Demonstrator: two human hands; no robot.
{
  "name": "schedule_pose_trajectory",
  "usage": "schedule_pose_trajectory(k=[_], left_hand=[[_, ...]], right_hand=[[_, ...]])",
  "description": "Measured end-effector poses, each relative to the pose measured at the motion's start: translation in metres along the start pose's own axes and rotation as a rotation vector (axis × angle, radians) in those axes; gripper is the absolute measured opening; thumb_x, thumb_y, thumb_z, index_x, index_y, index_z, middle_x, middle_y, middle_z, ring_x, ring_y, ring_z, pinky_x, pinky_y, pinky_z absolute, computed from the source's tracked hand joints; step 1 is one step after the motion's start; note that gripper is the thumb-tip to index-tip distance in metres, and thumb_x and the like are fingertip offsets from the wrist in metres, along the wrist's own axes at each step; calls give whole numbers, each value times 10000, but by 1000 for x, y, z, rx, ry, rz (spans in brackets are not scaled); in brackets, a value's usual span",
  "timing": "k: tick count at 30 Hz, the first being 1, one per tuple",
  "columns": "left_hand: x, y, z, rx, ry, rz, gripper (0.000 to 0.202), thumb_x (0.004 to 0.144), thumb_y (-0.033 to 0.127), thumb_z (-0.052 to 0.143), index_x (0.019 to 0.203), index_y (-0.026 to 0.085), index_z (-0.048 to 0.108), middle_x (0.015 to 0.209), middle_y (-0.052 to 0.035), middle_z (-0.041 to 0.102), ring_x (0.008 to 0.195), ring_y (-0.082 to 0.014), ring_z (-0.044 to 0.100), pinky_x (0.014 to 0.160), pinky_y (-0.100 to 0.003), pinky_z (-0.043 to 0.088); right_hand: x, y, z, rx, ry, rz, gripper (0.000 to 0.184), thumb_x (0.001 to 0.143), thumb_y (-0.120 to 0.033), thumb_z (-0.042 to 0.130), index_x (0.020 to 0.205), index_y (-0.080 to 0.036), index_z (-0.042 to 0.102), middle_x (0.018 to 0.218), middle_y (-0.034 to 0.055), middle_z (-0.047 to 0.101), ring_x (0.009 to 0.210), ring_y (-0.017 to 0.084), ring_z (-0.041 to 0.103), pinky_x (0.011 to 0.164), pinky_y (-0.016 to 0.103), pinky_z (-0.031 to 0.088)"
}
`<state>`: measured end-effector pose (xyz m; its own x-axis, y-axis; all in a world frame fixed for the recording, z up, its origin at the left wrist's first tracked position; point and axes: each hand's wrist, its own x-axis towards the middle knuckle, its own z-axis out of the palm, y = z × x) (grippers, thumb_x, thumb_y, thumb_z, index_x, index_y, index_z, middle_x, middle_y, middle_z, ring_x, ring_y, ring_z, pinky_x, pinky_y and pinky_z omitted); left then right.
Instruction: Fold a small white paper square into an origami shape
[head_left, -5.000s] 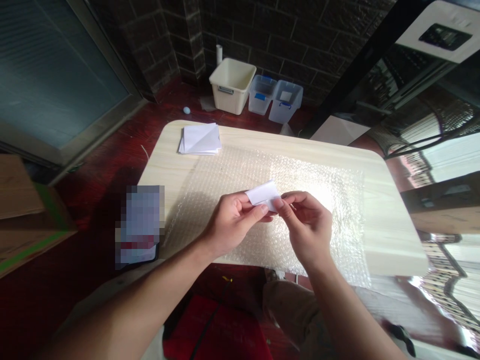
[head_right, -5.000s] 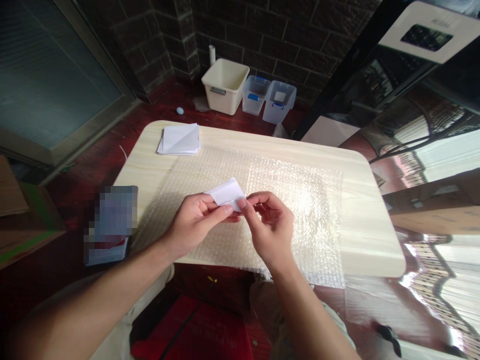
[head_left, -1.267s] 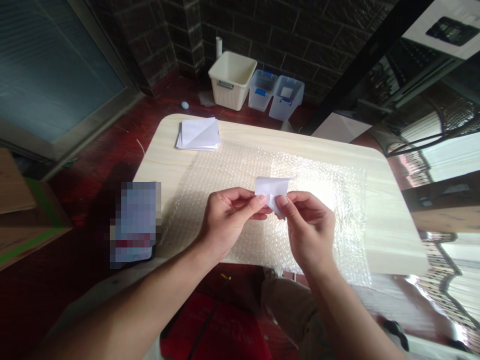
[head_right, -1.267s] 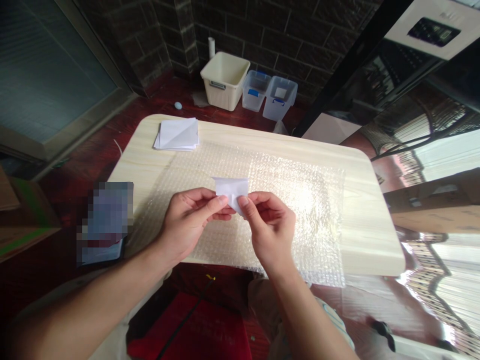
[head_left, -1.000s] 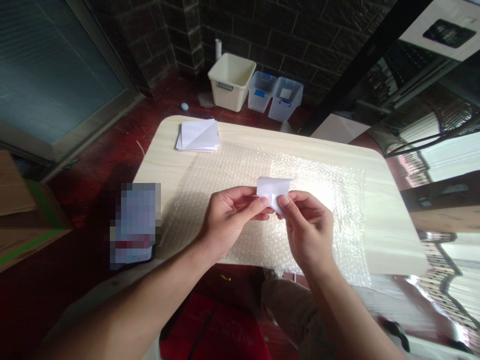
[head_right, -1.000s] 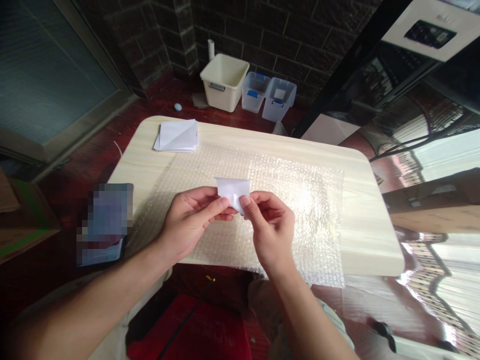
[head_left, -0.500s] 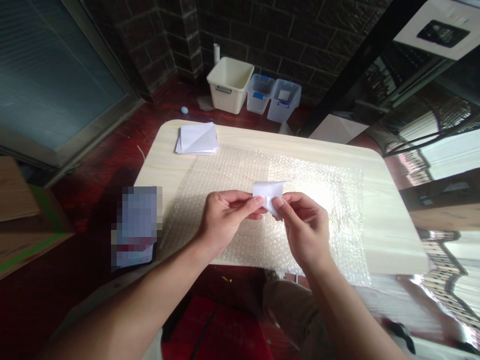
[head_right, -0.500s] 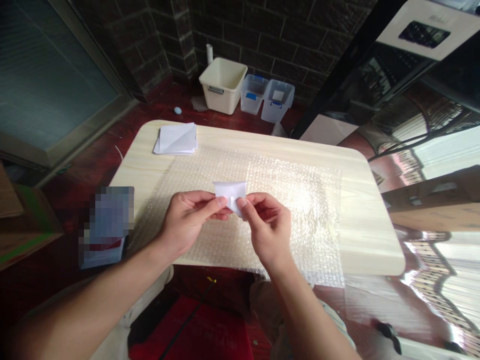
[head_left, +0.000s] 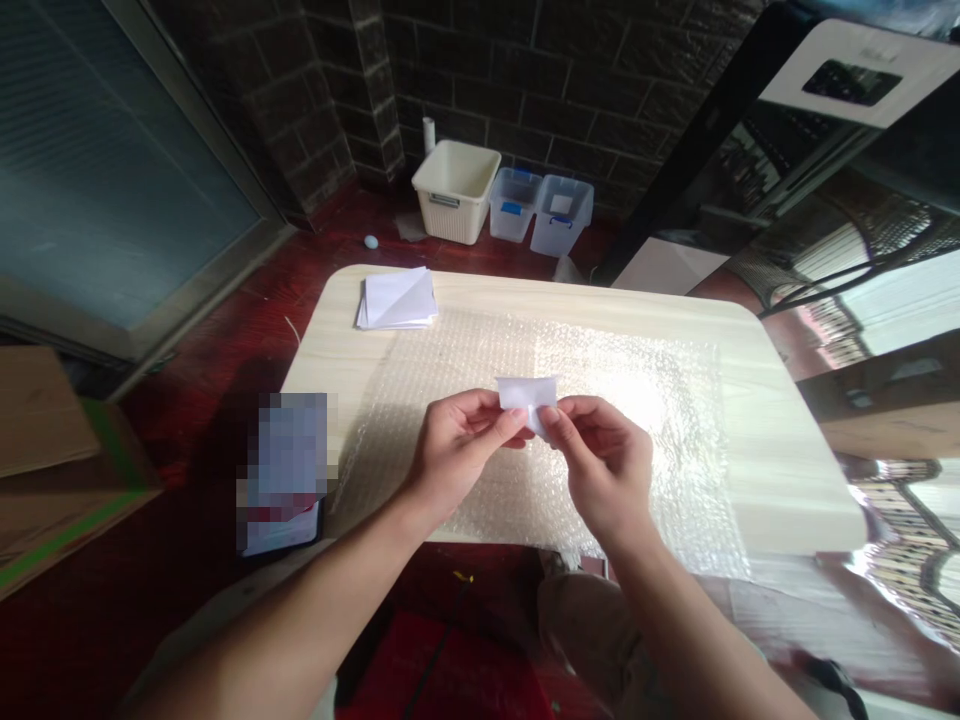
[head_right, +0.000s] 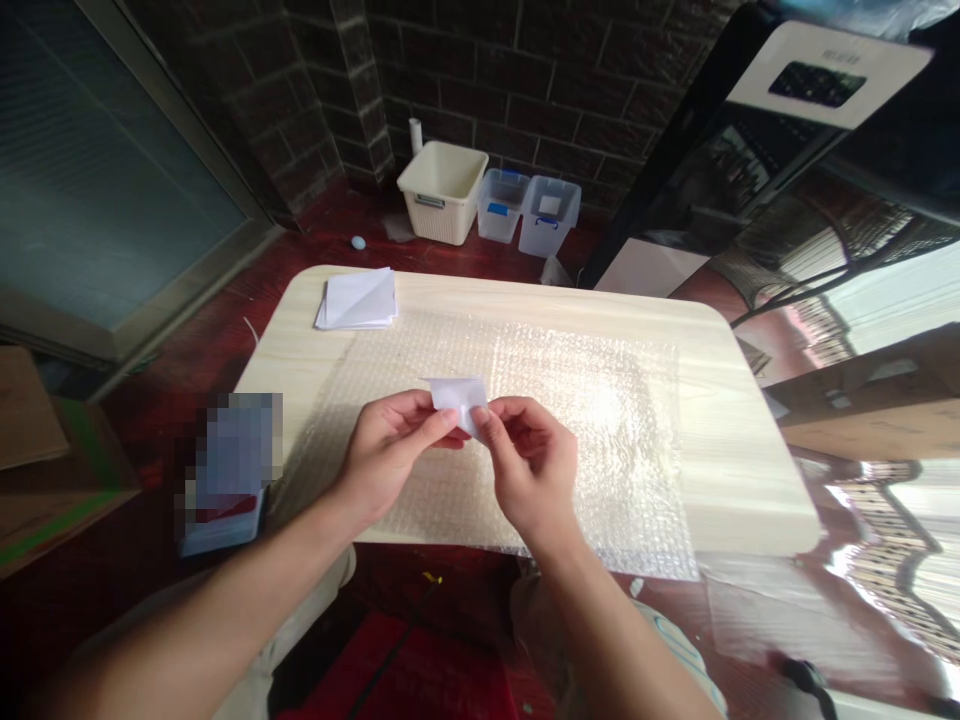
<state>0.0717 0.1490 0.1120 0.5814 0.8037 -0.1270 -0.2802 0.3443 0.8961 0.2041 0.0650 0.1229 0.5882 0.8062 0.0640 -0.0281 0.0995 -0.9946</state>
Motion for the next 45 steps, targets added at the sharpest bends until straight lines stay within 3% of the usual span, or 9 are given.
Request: schedule_pose_trajectory(k=[11,21,28,35,45], left_hand=[[1,-4,4,29,36,6,202,833,319,879,954,159,859,876,-80,835,766,-169,760,754,-282,640],[-1,0,5,42,60,-12,249,817,356,885,969,161,859,913,-96,844,804,-211,790,772,-326,655],[0,-4,4,64,96,29,216,822,344,883,955,175,862,891,-78,842,763,-183,768,731,-291,634],[1,-2,3,50,104,31,160,842,322,870,890,170,859,822,-58,825,699,-152,731,723,-276,617],[2,-3,3,-29,119,-25,207,823,345,882,920,165,854,930,-95,834,801,-183,755,754,-296,619]], right_hand=[[0,-2,3,68,-60,100,188,866,-355,868,882,-197,768,792,34,744,722,179,707,705,334,593],[1,-1,5,76,-57,103,221,860,-400,872,886,-207,768,803,25,735,725,169,683,699,319,574],[2,3,4,88,-64,138,219,863,-403,866,893,-205,779,827,34,756,745,170,687,724,322,562],[5,0,1,-9,-133,163,206,836,-393,890,895,-207,822,757,29,753,685,153,641,661,295,525],[3,-1,-2,-112,-87,71,216,868,-428,853,839,-214,830,656,31,741,585,160,654,566,303,543]])
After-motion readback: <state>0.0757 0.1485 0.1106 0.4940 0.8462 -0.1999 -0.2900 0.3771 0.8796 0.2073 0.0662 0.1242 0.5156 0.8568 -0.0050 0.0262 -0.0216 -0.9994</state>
